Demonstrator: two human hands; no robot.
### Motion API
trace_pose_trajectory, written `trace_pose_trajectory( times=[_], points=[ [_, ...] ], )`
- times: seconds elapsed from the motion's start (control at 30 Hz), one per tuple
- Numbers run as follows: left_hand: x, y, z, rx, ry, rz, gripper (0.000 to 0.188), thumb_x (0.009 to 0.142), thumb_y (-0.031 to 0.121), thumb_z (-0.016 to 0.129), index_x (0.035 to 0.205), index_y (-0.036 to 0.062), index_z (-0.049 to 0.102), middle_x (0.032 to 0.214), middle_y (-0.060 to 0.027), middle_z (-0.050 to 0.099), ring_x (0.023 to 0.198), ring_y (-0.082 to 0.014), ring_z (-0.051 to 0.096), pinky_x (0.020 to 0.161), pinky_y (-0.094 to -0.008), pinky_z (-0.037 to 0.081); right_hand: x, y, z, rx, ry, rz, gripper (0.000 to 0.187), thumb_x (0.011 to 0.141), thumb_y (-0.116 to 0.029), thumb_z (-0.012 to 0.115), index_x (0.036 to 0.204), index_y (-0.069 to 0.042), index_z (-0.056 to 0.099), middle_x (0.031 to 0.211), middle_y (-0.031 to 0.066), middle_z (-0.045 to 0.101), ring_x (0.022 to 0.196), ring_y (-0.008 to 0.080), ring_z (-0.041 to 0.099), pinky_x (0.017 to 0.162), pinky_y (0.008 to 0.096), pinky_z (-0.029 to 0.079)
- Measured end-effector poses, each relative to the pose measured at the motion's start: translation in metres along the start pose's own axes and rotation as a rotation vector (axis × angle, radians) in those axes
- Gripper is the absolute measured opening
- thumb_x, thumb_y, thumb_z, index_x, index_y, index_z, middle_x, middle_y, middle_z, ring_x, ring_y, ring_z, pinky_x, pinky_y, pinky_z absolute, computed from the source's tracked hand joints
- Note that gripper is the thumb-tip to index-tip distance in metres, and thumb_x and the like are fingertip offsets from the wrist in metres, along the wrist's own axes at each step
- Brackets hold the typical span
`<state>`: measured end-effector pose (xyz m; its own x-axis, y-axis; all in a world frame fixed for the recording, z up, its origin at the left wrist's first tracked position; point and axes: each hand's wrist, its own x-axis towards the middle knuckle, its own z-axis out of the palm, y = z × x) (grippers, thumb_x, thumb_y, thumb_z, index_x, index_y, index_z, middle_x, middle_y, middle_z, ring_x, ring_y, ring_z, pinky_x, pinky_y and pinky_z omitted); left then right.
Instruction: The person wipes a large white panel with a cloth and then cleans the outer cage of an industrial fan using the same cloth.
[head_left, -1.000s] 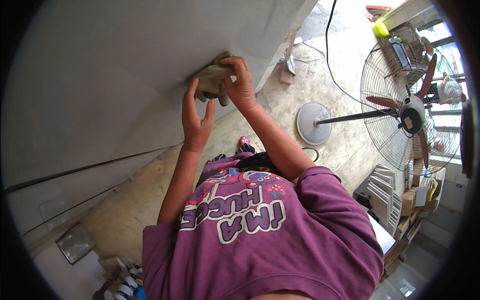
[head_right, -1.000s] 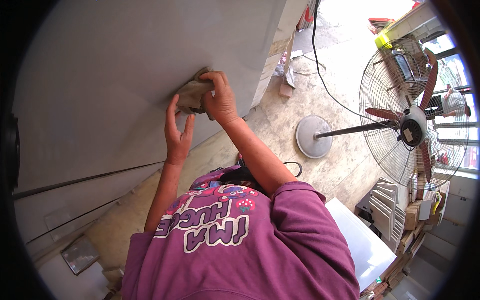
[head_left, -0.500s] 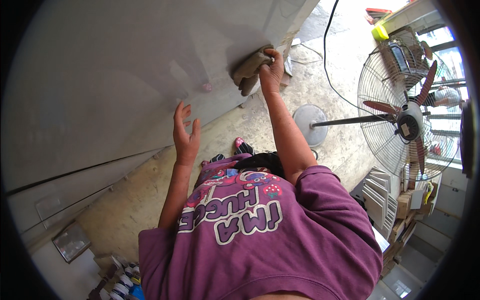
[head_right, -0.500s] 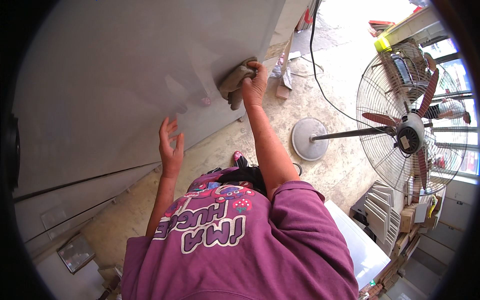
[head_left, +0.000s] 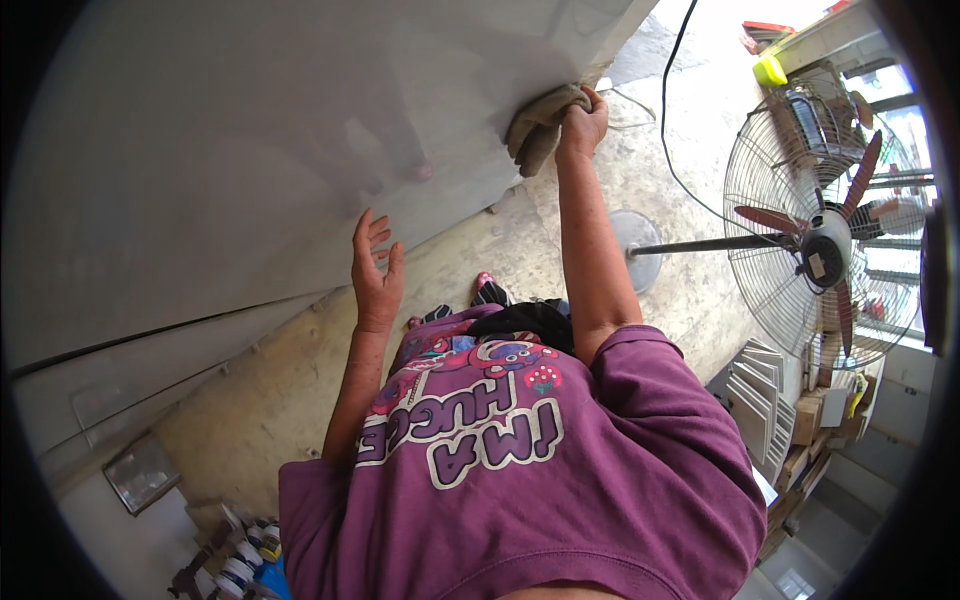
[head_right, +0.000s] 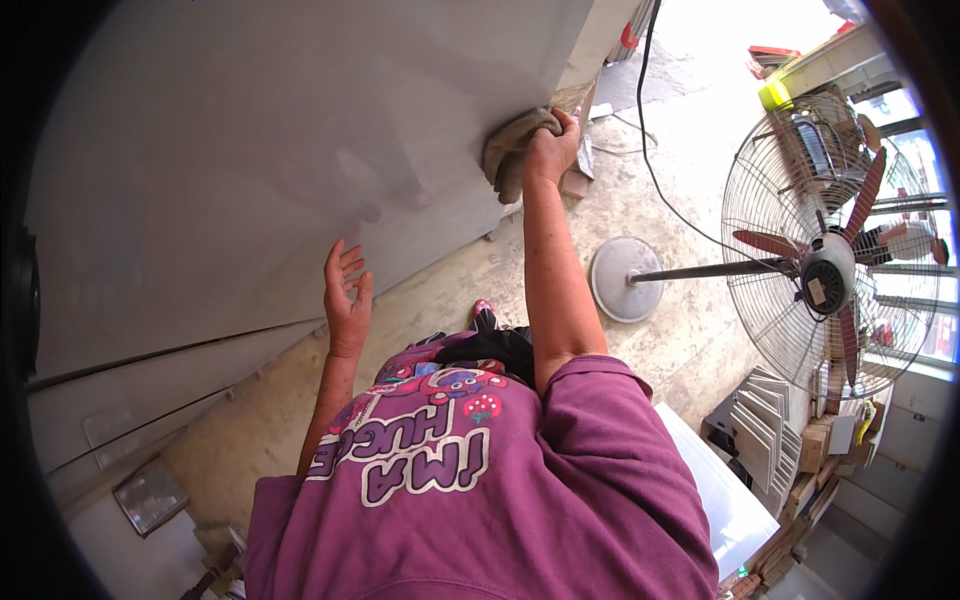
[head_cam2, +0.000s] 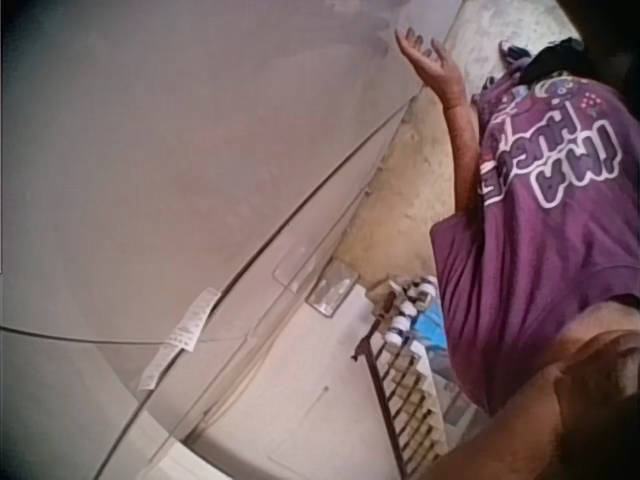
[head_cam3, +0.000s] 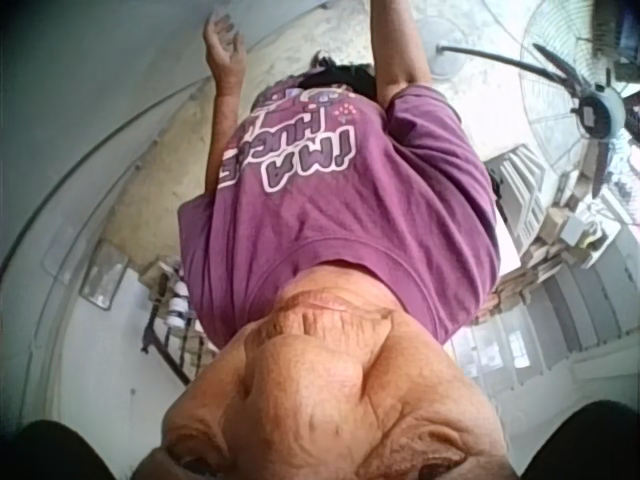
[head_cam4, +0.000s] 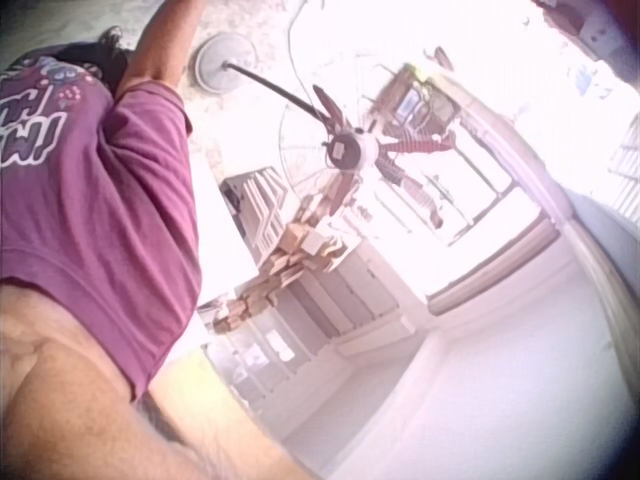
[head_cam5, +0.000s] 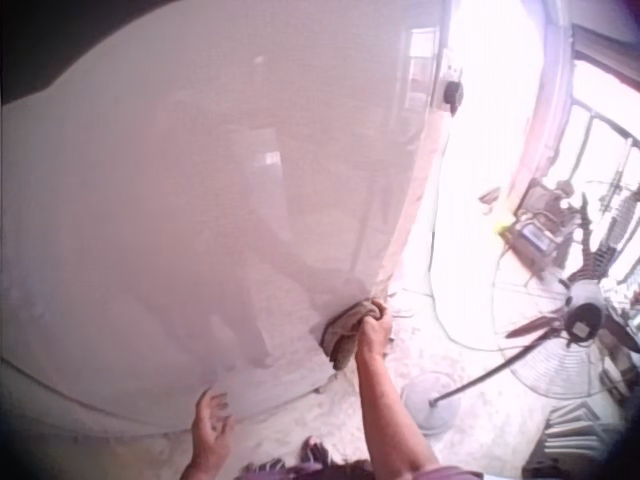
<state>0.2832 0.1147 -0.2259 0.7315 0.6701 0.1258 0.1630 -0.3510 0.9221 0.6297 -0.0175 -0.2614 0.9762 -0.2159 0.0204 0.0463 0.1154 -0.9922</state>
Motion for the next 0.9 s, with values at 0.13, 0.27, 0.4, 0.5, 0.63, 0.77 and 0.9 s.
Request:
trace_pose_trajectory(
  times=[0.13, 0.27, 0.4, 0.5, 0.63, 0.77, 0.9],
  points=[
    [-0.007, -0.005, -0.012, -0.005, 0.018, -0.039, 0.059, 0.089, 0.001, 0.059, 0.143, 0.0097, 0.034, 0.127, -0.0126, 0.056, 0.108, -0.0211, 0.058, 0.082, -0.0316, 0.049, -0.002, -0.017, 0.005, -0.014, -0.009, -0.068, 0.042, 0.074, 0.005, 0.051, 0.115, 0.000, 0.060, 0.109, 0.0116, 0.063, 0.100, 0.0211, 0.060, 0.090, 0.0285, 0.046],
    [-0.012, -0.011, -0.019, -0.010, 0.024, -0.042, 0.060, 0.088, 0.002, 0.059, 0.142, 0.0099, 0.035, 0.126, -0.0127, 0.057, 0.106, -0.0216, 0.059, 0.082, -0.0318, 0.049, -0.020, -0.045, 0.017, 0.069, 0.028, -0.150, 0.045, 0.074, 0.006, 0.051, 0.119, 0.005, 0.055, 0.115, 0.0141, 0.060, 0.102, 0.0227, 0.059, 0.092, 0.0285, 0.046],
    [-0.015, -0.016, -0.026, -0.025, 0.037, -0.059, 0.060, 0.087, 0.002, 0.061, 0.142, 0.0097, 0.037, 0.124, -0.0130, 0.058, 0.104, -0.0234, 0.060, 0.082, -0.0330, 0.050, -0.049, -0.064, 0.029, 0.083, 0.061, -0.179, 0.048, 0.074, 0.005, 0.051, 0.122, 0.004, 0.053, 0.117, 0.0147, 0.059, 0.104, 0.0240, 0.059, 0.094, 0.0293, 0.045],
    [-0.018, -0.021, -0.032, -0.027, 0.026, -0.055, 0.060, 0.087, 0.003, 0.061, 0.141, 0.0097, 0.037, 0.123, -0.0128, 0.058, 0.103, -0.0234, 0.060, 0.082, -0.0333, 0.050, -0.061, -0.062, 0.036, 0.067, 0.087, -0.261, 0.051, 0.073, 0.005, 0.053, 0.123, 0.004, 0.053, 0.118, 0.0154, 0.058, 0.107, 0.0255, 0.057, 0.096, 0.0309, 0.044],
    [-0.021, -0.022, -0.039, -0.026, 0.007, -0.069, 0.058, 0.089, 0.001, 0.059, 0.142, 0.0111, 0.037, 0.124, -0.0114, 0.058, 0.105, -0.0193, 0.059, 0.082, -0.0305, 0.048, -0.079, -0.055, 0.047, 0.022, 0.088, -0.397, 0.050, 0.072, 0.005, 0.055, 0.122, 0.004, 0.054, 0.119, 0.0151, 0.055, 0.111, 0.0262, 0.053, 0.100, 0.0333, 0.040],
    [-0.023, -0.024, -0.047, -0.043, -0.020, -0.049, 0.057, 0.090, 0.002, 0.059, 0.142, 0.0116, 0.038, 0.124, -0.0114, 0.058, 0.103, -0.0187, 0.059, 0.083, -0.0308, 0.048, -0.122, -0.075, 0.060, 0.031, 0.041, -0.411, 0.048, 0.072, 0.005, 0.056, 0.120, 0.001, 0.056, 0.118, 0.0125, 0.050, 0.111, 0.0252, 0.050, 0.100, 0.0330, 0.040],
    [-0.019, -0.016, -0.053, -0.075, -0.052, -0.020, 0.053, 0.090, 0.003, 0.059, 0.139, 0.0107, 0.041, 0.121, -0.0109, 0.060, 0.100, -0.0182, 0.061, 0.084, -0.0319, 0.048, -0.157, -0.090, 0.066, 0.039, -0.029, -0.362, 0.044, 0.072, 0.006, 0.056, 0.115, -0.003, 0.058, 0.116, 0.0093, 0.045, 0.109, 0.0238, 0.049, 0.100, 0.0327, 0.039]
  ],
)
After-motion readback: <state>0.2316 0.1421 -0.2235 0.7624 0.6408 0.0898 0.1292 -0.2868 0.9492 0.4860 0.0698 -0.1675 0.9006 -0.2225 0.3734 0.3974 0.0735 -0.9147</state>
